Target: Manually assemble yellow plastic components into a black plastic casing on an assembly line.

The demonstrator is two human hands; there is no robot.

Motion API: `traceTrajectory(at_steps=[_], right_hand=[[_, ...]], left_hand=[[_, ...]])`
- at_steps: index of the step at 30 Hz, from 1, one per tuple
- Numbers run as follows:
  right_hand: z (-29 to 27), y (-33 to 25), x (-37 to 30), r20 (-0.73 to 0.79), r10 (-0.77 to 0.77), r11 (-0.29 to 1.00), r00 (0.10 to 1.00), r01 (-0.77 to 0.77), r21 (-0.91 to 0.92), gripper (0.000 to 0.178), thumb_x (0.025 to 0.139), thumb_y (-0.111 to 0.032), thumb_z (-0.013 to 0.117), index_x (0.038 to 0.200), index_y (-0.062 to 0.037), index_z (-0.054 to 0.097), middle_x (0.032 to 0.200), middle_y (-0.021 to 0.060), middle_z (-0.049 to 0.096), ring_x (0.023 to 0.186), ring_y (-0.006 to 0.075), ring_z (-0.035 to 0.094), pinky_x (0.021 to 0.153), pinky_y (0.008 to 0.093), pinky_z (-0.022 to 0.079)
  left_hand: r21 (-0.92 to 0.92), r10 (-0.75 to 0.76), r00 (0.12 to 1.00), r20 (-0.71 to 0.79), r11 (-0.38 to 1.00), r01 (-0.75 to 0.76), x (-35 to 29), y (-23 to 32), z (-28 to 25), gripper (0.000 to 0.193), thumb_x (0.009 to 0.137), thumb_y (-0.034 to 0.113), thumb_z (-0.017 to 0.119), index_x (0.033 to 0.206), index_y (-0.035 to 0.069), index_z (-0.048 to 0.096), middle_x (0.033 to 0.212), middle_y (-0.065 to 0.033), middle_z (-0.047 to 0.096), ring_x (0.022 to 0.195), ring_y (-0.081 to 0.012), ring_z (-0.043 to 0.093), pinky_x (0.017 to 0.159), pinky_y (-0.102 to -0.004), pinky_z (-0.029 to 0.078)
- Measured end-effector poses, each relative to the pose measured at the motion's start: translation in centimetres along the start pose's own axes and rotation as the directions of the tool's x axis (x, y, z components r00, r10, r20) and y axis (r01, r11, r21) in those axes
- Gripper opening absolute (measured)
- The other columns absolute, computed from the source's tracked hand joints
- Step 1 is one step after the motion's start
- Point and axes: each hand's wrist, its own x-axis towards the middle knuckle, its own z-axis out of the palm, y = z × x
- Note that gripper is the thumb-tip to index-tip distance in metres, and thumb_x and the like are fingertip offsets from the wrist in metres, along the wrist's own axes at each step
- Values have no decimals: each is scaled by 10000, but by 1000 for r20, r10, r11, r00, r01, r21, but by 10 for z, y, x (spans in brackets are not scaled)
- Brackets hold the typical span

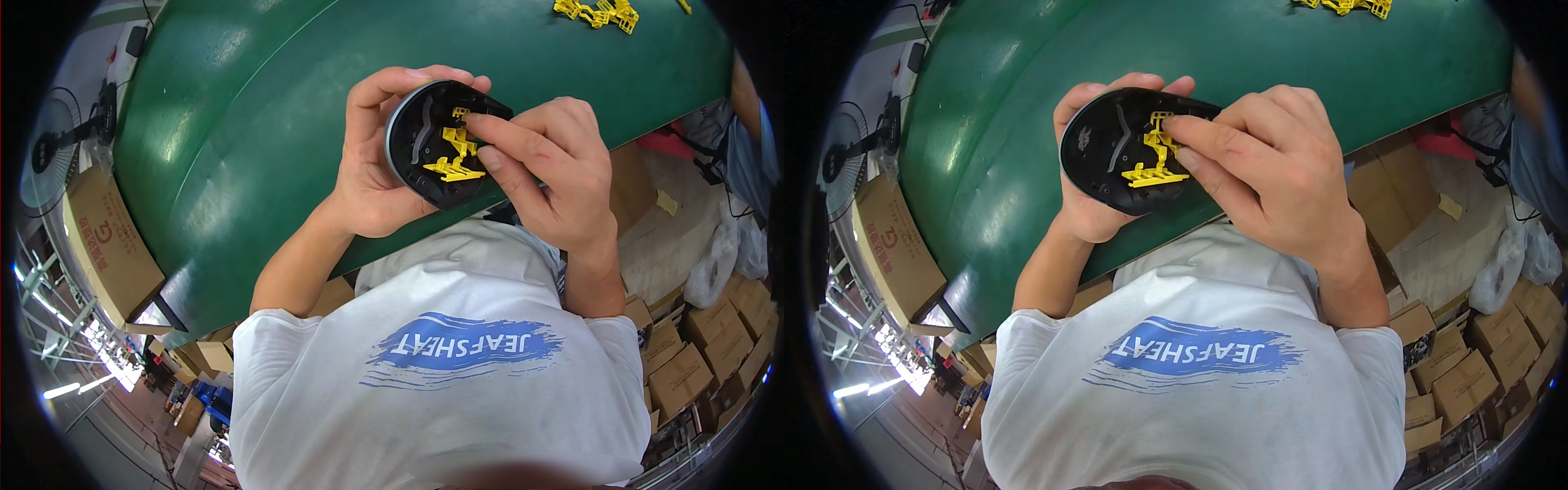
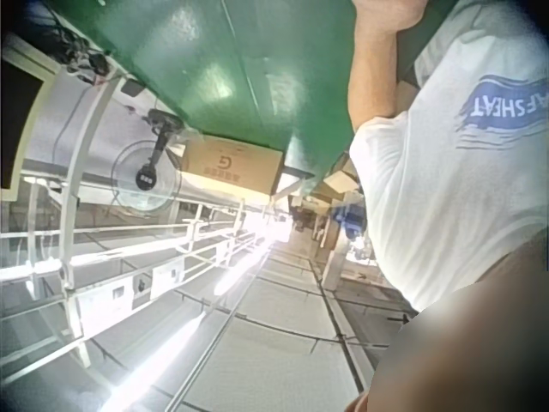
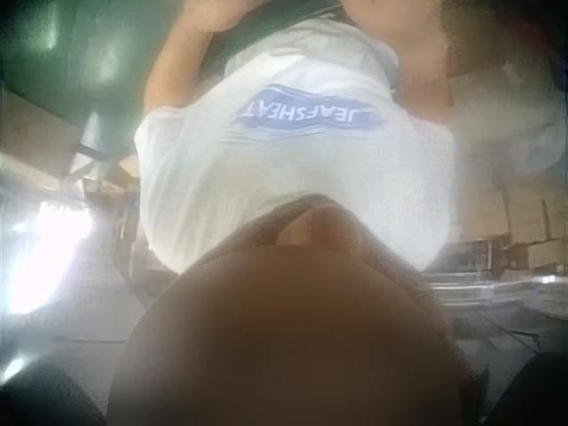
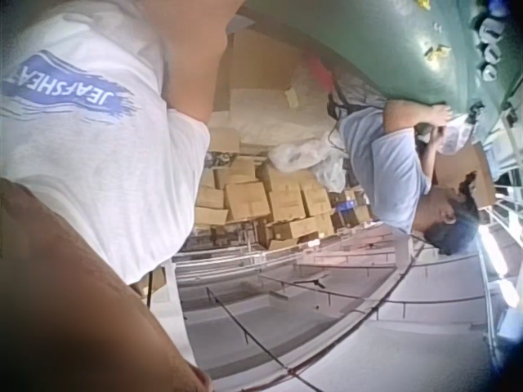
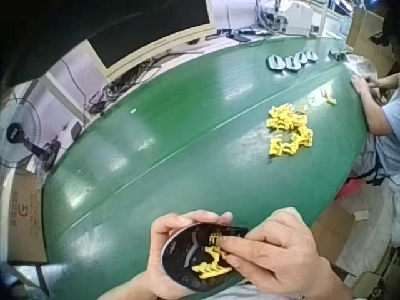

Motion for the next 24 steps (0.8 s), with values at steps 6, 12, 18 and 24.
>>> traceTrajectory(at_steps=[6, 12, 18, 24], right_hand=[[-13, -3, 6, 135, 5, 998, 991, 2, -57, 278, 872, -159, 832, 1149, -166, 832, 775, -22, 574, 718, 193, 532, 777, 365, 418], [-19, -5, 4, 248, 80, 995, 966, -64, -71, 274, 921, -163, 798, 1192, -146, 831, 733, -2, 564, 697, 204, 522, 773, 370, 413], [-21, -1, -1, 369, 197, 980, 908, -181, -77, 284, 977, -258, 763, 1253, -234, 823, 656, -11, 538, 673, 198, 522, 824, 367, 439], [-28, 9, -3, 282, 45, 982, 958, -94, 163, 297, 964, -280, 788, 1236, -169, 829, 693, -7, 637, 650, 201, 544, 844, 363, 464]], left_hand=[[-89, -71, 993, -97, 994, 63, -5, 1, 12, 1010, 790, -57, 881, 1570, 155, 276, 1544, -222, 482, 1449, -385, 535, 1186, -520, 497], [-40, -77, 994, -76, 996, 74, -7, -3, 10, 1011, 801, -74, 863, 1579, 152, 258, 1554, -214, 465, 1450, -381, 533, 1190, -512, 493], [-18, -80, 996, -51, 997, 79, -8, -5, 8, 1000, 809, -96, 843, 1579, 153, 256, 1564, -202, 453, 1455, -383, 534, 1200, -513, 485], [-202, -148, 986, -71, 970, 131, -3, 1, 21, 1047, 777, -100, 879, 1578, 172, 263, 1592, -190, 445, 1481, -411, 504, 1181, -556, 511]])
